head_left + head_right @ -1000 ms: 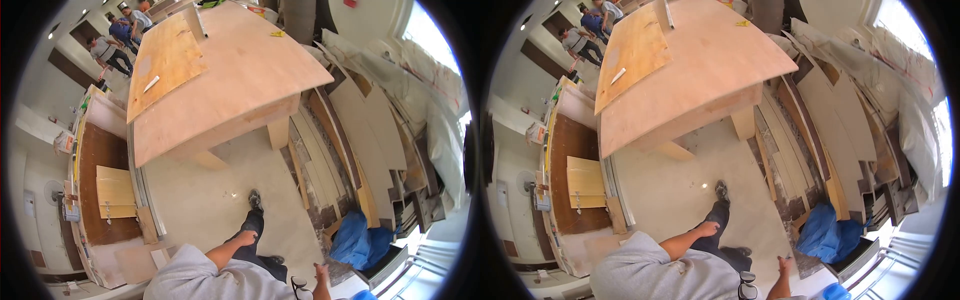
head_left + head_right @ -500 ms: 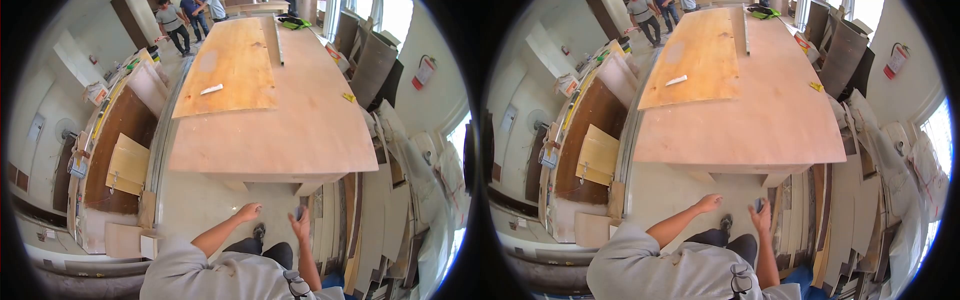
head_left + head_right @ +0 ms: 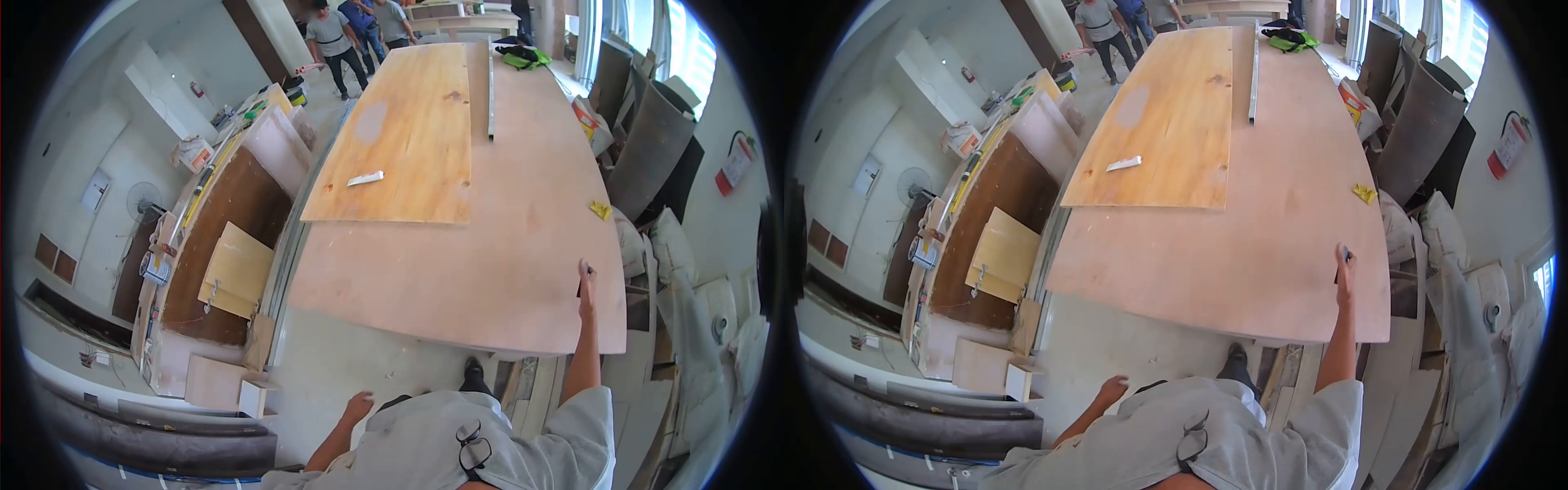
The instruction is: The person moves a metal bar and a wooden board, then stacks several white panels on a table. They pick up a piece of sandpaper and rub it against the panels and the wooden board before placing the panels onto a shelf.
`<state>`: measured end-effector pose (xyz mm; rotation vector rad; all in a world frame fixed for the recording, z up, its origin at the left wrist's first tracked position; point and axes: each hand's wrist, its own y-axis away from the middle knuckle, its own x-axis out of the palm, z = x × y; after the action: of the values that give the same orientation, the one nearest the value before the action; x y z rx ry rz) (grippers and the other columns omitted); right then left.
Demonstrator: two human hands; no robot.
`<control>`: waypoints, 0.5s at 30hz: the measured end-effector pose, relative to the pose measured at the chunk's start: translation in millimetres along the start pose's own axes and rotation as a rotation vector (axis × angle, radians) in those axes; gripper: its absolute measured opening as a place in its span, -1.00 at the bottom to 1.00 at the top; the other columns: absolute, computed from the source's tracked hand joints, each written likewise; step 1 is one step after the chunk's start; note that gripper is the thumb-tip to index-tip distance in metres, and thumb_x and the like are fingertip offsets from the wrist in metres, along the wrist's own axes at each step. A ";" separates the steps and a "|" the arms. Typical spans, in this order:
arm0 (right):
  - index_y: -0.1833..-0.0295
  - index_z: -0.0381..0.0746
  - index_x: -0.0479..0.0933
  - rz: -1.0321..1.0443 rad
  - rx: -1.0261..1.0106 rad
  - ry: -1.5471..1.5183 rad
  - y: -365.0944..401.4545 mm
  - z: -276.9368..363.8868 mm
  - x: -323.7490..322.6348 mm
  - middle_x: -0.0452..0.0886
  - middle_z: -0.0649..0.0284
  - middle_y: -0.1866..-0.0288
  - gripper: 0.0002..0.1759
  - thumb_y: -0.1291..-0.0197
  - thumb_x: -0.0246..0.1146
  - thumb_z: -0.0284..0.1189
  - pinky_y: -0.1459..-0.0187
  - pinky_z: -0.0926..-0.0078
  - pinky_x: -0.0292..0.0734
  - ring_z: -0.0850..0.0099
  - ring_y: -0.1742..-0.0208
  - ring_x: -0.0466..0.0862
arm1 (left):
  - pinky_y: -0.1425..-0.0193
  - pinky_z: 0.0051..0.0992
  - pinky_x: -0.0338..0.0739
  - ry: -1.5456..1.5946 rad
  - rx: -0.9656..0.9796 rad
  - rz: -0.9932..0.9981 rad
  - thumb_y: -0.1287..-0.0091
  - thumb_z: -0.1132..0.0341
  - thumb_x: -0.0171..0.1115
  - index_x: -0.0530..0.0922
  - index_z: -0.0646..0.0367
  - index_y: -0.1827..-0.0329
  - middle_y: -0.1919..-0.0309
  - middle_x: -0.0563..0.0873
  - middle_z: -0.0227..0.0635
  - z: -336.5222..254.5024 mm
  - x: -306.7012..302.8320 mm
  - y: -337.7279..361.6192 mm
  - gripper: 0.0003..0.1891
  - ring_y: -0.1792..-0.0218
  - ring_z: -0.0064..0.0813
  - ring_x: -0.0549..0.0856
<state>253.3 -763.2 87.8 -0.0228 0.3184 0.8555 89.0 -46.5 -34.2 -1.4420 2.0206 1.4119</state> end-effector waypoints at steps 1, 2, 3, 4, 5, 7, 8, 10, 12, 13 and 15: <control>-0.26 -0.33 0.47 0.018 0.019 -0.066 -24.8 -1.7 -13.6 0.49 0.17 0.03 -0.22 -0.38 0.09 0.20 -0.06 0.33 0.36 0.33 -0.01 0.48 | -0.15 -0.27 0.63 0.008 -0.127 0.053 -0.27 0.14 0.30 0.64 0.04 -0.19 0.01 0.76 -0.05 31.7 12.6 7.3 -0.57 -0.01 -0.13 0.75; -0.21 -0.32 0.53 0.037 0.035 -0.133 -50.0 -1.8 -24.5 0.49 0.24 0.12 -0.23 -0.40 0.05 0.23 0.02 0.37 0.36 0.39 0.08 0.48 | -0.11 -0.28 0.66 0.017 -0.253 0.105 -0.26 0.12 0.32 0.64 0.01 -0.21 0.05 0.77 -0.07 52.0 21.5 11.8 -0.56 0.02 -0.17 0.76; -0.16 -0.30 0.59 0.057 0.049 -0.202 -74.5 0.2 -30.3 0.49 0.30 0.22 -0.22 -0.41 0.00 0.25 0.10 0.42 0.36 0.45 0.18 0.47 | -0.04 -0.30 0.69 0.005 -0.335 0.158 -0.26 0.12 0.33 0.64 -0.02 -0.22 0.07 0.78 -0.09 48.7 19.3 23.5 -0.55 0.07 -0.23 0.77; -0.11 -0.29 0.64 0.078 0.068 -0.269 -93.7 2.1 -32.5 0.49 0.36 0.32 -0.19 -0.43 -0.04 0.28 0.18 0.46 0.36 0.50 0.27 0.46 | 0.02 -0.31 0.72 -0.007 -0.420 0.214 -0.27 0.12 0.34 0.64 -0.04 -0.24 0.09 0.78 -0.12 45.6 19.9 38.0 -0.54 0.11 -0.28 0.78; 0.08 -0.24 0.72 0.054 0.088 -0.372 -107.0 9.8 -31.0 0.27 0.50 0.54 -0.36 -0.47 0.05 0.14 0.38 0.52 0.16 0.64 0.46 0.25 | 0.08 -0.33 0.73 0.004 -0.431 0.238 -0.27 0.13 0.35 0.63 -0.05 -0.25 0.11 0.78 -0.13 48.0 23.2 44.2 -0.53 0.15 -0.33 0.79; 0.09 -0.28 0.71 0.022 0.011 -0.171 -175.7 -35.9 -35.0 0.39 0.41 0.54 -0.46 -0.43 0.15 0.02 0.34 0.45 0.28 0.54 0.44 0.40 | 0.14 -0.34 0.74 0.119 -0.461 0.236 -0.27 0.14 0.36 0.62 -0.06 -0.27 0.12 0.78 -0.16 41.9 31.1 45.4 -0.53 0.19 -0.35 0.79; 0.10 -0.30 0.71 0.007 -0.028 -0.069 -204.3 -52.8 -35.1 0.45 0.36 0.54 -0.51 -0.42 0.20 -0.03 0.32 0.42 0.35 0.50 0.43 0.47 | 0.14 -0.33 0.74 0.226 -0.477 0.207 -0.27 0.15 0.36 0.62 -0.06 -0.27 0.11 0.78 -0.16 35.3 34.5 50.8 -0.52 0.19 -0.34 0.79; -0.03 -0.36 0.64 -0.048 -0.065 0.229 -208.2 -27.5 -34.4 0.63 0.13 0.31 -0.52 -0.37 0.23 -0.11 0.14 0.37 0.48 0.32 0.22 0.62 | 0.14 -0.32 0.74 0.248 -0.327 0.176 -0.28 0.16 0.35 0.62 -0.04 -0.28 0.09 0.78 -0.17 22.6 40.3 47.9 -0.53 0.17 -0.32 0.79; -0.14 -0.40 0.58 -0.121 -0.114 0.455 -223.6 -15.7 -30.5 0.69 -0.05 0.08 -0.48 -0.32 0.27 -0.15 -0.06 0.29 0.51 0.16 -0.01 0.67 | 0.15 -0.34 0.72 0.029 0.004 0.198 -0.30 0.18 0.31 0.61 -0.01 -0.29 0.07 0.78 -0.17 15.4 39.7 35.7 -0.53 0.15 -0.33 0.78; -0.19 -0.41 0.55 -0.170 -0.145 0.527 -236.2 -18.6 -31.0 0.66 -0.12 -0.05 -0.44 -0.30 0.29 -0.16 -0.17 0.24 0.48 0.08 -0.14 0.64 | 0.15 -0.36 0.71 -0.102 0.170 0.197 -0.31 0.18 0.28 0.60 0.01 -0.30 0.06 0.78 -0.16 9.0 37.8 31.8 -0.53 0.14 -0.33 0.77; -0.47 -0.33 0.31 -0.210 -0.114 0.653 -258.8 -16.4 -23.5 0.51 -0.18 -0.35 -0.21 -0.23 0.35 -0.17 -0.37 0.09 0.38 -0.09 -0.39 0.48 | 0.15 -0.39 0.70 0.276 -0.299 0.084 -0.31 0.19 0.26 0.58 0.04 -0.32 0.09 0.78 -0.14 -53.8 17.5 43.1 -0.51 0.17 -0.36 0.77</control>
<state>427.3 -953.3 51.2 -0.4412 0.8631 0.6367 60.3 -99.9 3.0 -1.7810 2.1207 1.6899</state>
